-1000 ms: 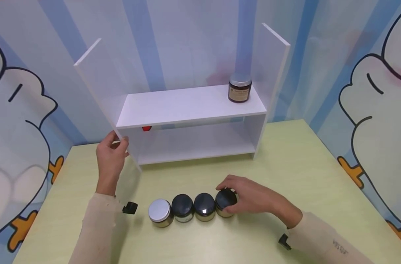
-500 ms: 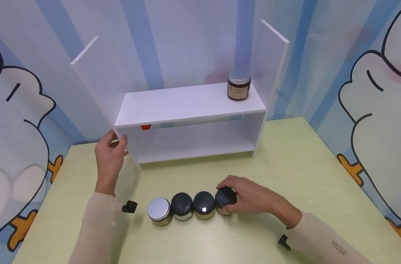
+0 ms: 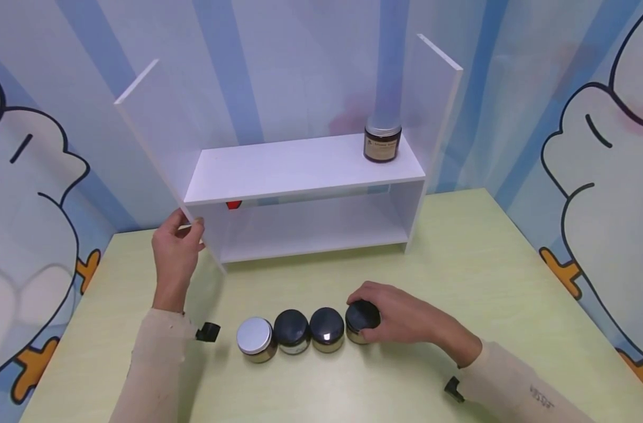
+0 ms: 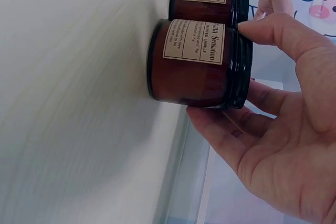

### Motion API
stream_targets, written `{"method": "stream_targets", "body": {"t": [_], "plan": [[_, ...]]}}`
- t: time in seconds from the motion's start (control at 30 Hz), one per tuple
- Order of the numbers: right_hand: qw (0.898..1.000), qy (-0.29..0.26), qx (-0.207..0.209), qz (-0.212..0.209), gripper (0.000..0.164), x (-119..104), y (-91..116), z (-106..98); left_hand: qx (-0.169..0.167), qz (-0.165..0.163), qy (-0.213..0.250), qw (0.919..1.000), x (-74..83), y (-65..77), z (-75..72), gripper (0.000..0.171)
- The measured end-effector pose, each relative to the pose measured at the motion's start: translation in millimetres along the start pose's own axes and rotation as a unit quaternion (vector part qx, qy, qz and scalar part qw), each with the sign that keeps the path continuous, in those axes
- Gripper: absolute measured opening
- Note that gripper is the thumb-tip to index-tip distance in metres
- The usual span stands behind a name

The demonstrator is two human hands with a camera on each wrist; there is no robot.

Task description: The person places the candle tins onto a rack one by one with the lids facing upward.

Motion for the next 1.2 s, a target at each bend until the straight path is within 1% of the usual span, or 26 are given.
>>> {"method": "stream_targets", "body": {"t": [0.17,0.43,0.67,0.8,1.03,1.2], "plan": [[1.000,-0.003,-0.003,0.001,0.048,0.1,0.3,0.5,0.003,0.006,0.000,1.0000,0.4,0.6,-0.3,0.041],[1.000,0.005,-0.008,-0.001,0.049,-0.9,0.7,0.9,0.003,0.001,0.004,1.0000,-0.6,0.0,0.8,0.042],[1.000,-0.001,-0.002,0.017,0.054,1.1,2.6,0.8,-0.001,-0.001,0.008,1.0000,0.2,0.3,0.1,0.042],[1.000,-0.008,0.005,0.024,0.052,2.7,3.6,1.3,-0.003,-0.003,0.005,1.0000,-0.2,0.4,-0.3,0.042],[1.000,-0.009,0.005,0.022,0.049,4.3,4.2,1.6,-0.003,-0.007,0.008,0.9999,-1.0,0.8,0.0,0.042],[1.000,-0.009,0.004,0.018,0.050,4.6,4.8,0.8,0.003,0.013,0.010,0.9999,2.1,1.1,-1.2,0.042]]}}
Point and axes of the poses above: each hand's wrist, its own y-axis away from the middle knuckle, its own z-axis out of the palm, x = y × z, the point moved 8 cm from there along -y, towards the middle knuckle, and after that the axes turned 2 degrees about -y, right-handed, at the moved point
